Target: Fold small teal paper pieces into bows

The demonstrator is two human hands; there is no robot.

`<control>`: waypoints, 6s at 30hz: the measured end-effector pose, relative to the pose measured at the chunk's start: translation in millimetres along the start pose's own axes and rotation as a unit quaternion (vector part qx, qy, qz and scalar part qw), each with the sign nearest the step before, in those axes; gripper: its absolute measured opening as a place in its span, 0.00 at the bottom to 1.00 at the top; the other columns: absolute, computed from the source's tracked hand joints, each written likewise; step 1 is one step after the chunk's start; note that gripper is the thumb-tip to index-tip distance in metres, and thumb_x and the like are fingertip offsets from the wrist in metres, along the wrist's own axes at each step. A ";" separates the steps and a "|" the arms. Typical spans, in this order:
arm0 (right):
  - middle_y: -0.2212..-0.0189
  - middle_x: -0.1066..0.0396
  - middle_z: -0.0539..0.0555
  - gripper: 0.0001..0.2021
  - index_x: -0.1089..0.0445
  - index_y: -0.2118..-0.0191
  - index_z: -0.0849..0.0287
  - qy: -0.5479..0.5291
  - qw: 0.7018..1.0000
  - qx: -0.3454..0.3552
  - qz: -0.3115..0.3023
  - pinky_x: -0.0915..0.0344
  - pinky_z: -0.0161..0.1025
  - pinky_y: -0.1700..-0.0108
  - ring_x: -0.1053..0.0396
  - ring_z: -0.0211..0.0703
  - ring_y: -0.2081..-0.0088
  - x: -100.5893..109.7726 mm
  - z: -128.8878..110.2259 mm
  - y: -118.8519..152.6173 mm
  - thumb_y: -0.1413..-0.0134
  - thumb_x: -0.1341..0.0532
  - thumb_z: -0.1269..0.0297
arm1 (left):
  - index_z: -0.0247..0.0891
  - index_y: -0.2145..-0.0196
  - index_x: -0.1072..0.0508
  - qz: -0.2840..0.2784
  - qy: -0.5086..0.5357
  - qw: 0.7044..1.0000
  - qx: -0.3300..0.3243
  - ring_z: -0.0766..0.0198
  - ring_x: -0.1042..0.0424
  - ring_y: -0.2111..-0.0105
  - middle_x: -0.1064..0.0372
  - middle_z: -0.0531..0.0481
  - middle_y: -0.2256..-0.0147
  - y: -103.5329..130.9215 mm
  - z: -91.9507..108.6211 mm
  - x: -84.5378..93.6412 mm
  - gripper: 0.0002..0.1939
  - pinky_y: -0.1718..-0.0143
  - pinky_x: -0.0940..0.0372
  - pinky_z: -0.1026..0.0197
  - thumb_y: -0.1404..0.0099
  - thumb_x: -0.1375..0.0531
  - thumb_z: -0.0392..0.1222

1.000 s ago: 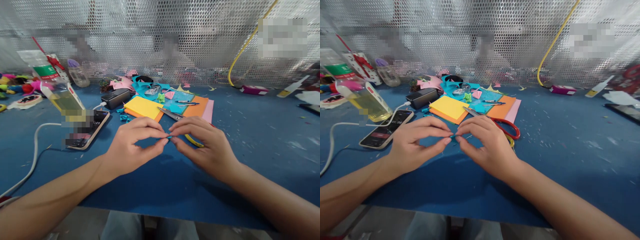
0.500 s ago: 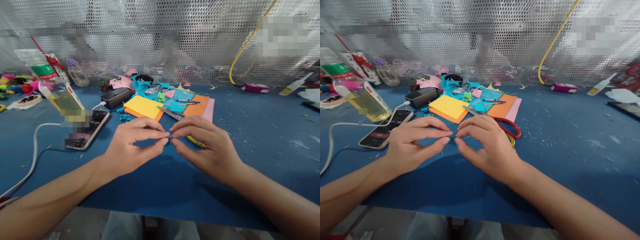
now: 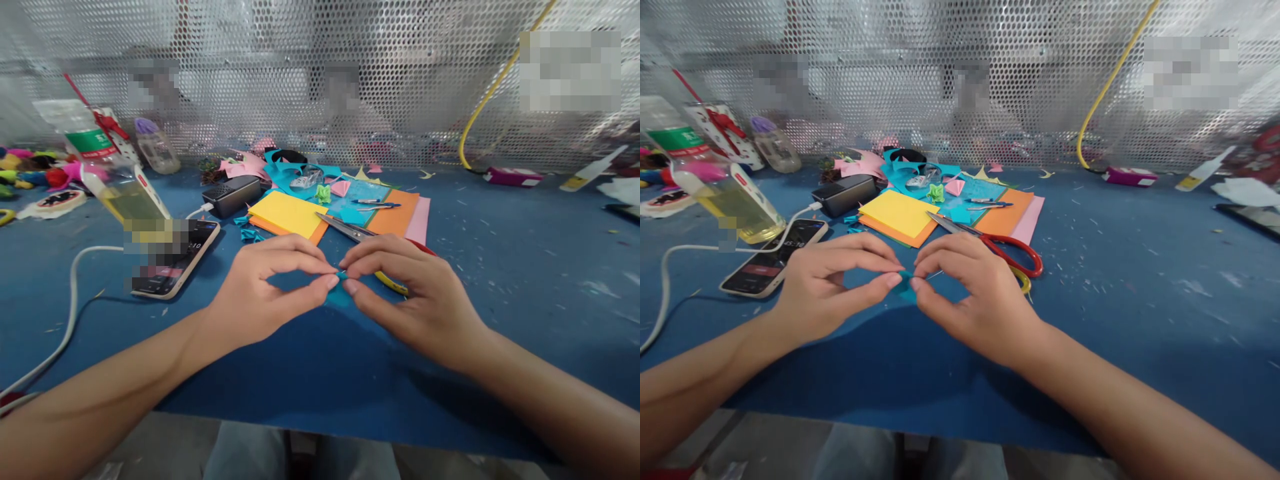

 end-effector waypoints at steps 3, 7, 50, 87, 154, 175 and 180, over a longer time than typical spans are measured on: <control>0.69 0.28 0.52 0.03 0.33 0.71 0.56 -0.007 1.000 0.008 -0.006 0.32 0.40 0.62 0.30 0.40 0.65 -1.8 -2.6 0.3 0.51 0.40 0.71 | 0.34 0.72 0.25 0.001 0.005 1.000 0.000 0.70 0.29 0.72 0.28 0.50 0.72 0.3 0.6 -0.2 0.02 0.69 0.33 0.68 0.46 0.36 0.31; 0.69 0.28 0.52 0.03 0.32 0.70 0.56 -0.013 1.000 0.008 -0.013 0.32 0.41 0.61 0.30 0.41 0.65 -3.5 -4.3 2.0 0.51 0.40 0.71 | 0.34 0.72 0.24 -0.001 0.000 1.000 -0.006 0.70 0.30 0.73 0.28 0.50 0.72 0.3 2.1 -0.7 0.02 0.70 0.33 0.68 0.45 0.37 0.31; 0.71 0.28 0.52 0.04 0.32 0.69 0.56 0.029 0.997 0.070 0.009 0.34 0.43 0.59 0.31 0.41 0.66 -0.8 -6.7 3.2 0.51 0.39 0.72 | 0.34 0.69 0.23 0.023 -0.002 0.998 -0.050 0.68 0.28 0.71 0.27 0.47 0.70 3.4 6.4 1.9 0.05 0.69 0.32 0.67 0.46 0.37 0.30; 0.72 0.27 0.51 0.03 0.32 0.70 0.57 0.040 0.996 0.080 0.016 0.34 0.41 0.59 0.31 0.39 0.67 2.3 -13.5 2.6 0.50 0.38 0.71 | 0.33 0.73 0.23 -0.001 0.022 0.999 0.023 0.71 0.31 0.74 0.29 0.49 0.72 0.5 -0.6 0.4 0.04 0.71 0.33 0.69 0.46 0.38 0.29; 0.71 0.27 0.47 0.04 0.33 0.71 0.53 0.076 0.997 0.017 -0.020 0.48 0.50 0.47 0.29 0.40 0.66 -4.4 -7.0 4.8 0.47 0.41 0.68 | 0.36 0.73 0.27 -0.072 0.049 0.973 0.214 0.69 0.33 0.75 0.30 0.53 0.73 12.8 -31.1 -15.4 0.06 0.74 0.35 0.68 0.47 0.36 0.41; 0.72 0.27 0.46 0.04 0.33 0.72 0.55 0.056 0.998 -0.035 -0.017 0.49 0.49 0.48 0.30 0.38 0.67 -3.4 2.3 3.1 0.48 0.41 0.69 | 0.38 0.72 0.23 -0.043 0.039 0.986 0.155 0.69 0.29 0.72 0.26 0.51 0.71 7.7 -15.9 -9.6 0.03 0.77 0.35 0.72 0.47 0.36 0.35; 0.71 0.27 0.47 0.04 0.34 0.72 0.56 0.081 0.996 -0.033 -0.014 0.49 0.47 0.48 0.29 0.38 0.66 -1.5 4.4 1.5 0.47 0.42 0.68 | 0.39 0.70 0.22 -0.049 0.042 0.981 0.181 0.70 0.29 0.72 0.25 0.53 0.71 6.5 -18.1 -6.8 0.07 0.79 0.37 0.75 0.46 0.38 0.31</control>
Point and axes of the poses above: each hand's wrist, its own y-axis away from the middle knuckle, its own x-axis out of the back of the hand, z = x × y, the point moved 8 cm from there along -y, towards the middle knuckle
